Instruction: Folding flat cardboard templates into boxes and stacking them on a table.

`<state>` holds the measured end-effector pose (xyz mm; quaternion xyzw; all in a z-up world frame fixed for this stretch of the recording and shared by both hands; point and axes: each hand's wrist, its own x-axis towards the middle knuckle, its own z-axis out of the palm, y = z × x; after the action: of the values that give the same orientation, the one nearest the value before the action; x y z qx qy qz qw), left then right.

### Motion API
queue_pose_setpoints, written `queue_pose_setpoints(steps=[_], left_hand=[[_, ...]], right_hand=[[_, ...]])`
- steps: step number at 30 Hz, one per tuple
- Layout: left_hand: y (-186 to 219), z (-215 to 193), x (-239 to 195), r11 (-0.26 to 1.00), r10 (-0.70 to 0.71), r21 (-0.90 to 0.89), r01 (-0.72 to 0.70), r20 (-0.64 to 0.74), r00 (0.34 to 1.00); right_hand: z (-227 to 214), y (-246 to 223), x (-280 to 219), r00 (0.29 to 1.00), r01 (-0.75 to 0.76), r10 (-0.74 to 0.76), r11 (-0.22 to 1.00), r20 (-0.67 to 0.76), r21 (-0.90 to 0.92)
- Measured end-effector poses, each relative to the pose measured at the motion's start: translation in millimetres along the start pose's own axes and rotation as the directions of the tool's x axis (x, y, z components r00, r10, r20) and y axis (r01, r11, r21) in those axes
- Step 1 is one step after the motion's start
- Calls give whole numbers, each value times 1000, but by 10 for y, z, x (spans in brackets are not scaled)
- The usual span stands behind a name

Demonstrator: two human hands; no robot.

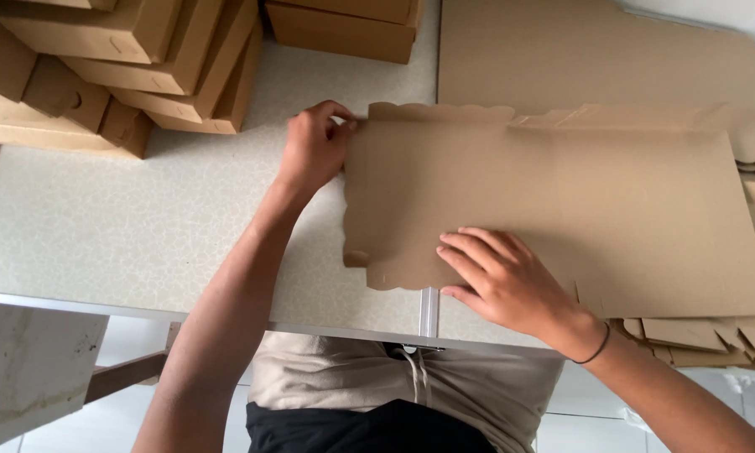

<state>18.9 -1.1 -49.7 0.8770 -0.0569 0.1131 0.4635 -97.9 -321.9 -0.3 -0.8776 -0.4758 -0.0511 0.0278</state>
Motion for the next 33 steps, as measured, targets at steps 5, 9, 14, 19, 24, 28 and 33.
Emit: queue_pose_setpoints(steps=[5, 9, 14, 19, 24, 28, 33], left_hand=[[57, 22, 16, 996, -67, 50, 76, -157, 985], [609, -173, -208, 895, 25, 445, 21, -97, 995], [1208, -238, -726, 870, 29, 389, -304, 574, 819], [836, 16, -1122, 723, 270, 422, -547, 556, 786], [552, 135, -1303, 608, 451, 511, -608, 408, 794], [645, 62, -1383, 588, 414, 567, -577, 401, 817], [905, 88, -1510, 537, 335, 666, -517, 395, 856]], right_hand=[[185, -88, -27, 954, 118, -176, 964, -241, -239], [224, -90, -29, 942, 111, -192, 952, -276, -285], [172, -111, -3, 936, 72, -138, 975, -324, -209], [162, -80, 33, 918, 91, -141, 985, -371, -149], [-30, 84, -130, 976, 86, -94, 995, -198, -48], [-153, 173, -243, 982, -149, 174, 953, -75, 263], [-305, 196, -151, 937, -348, 323, 844, 131, 408]])
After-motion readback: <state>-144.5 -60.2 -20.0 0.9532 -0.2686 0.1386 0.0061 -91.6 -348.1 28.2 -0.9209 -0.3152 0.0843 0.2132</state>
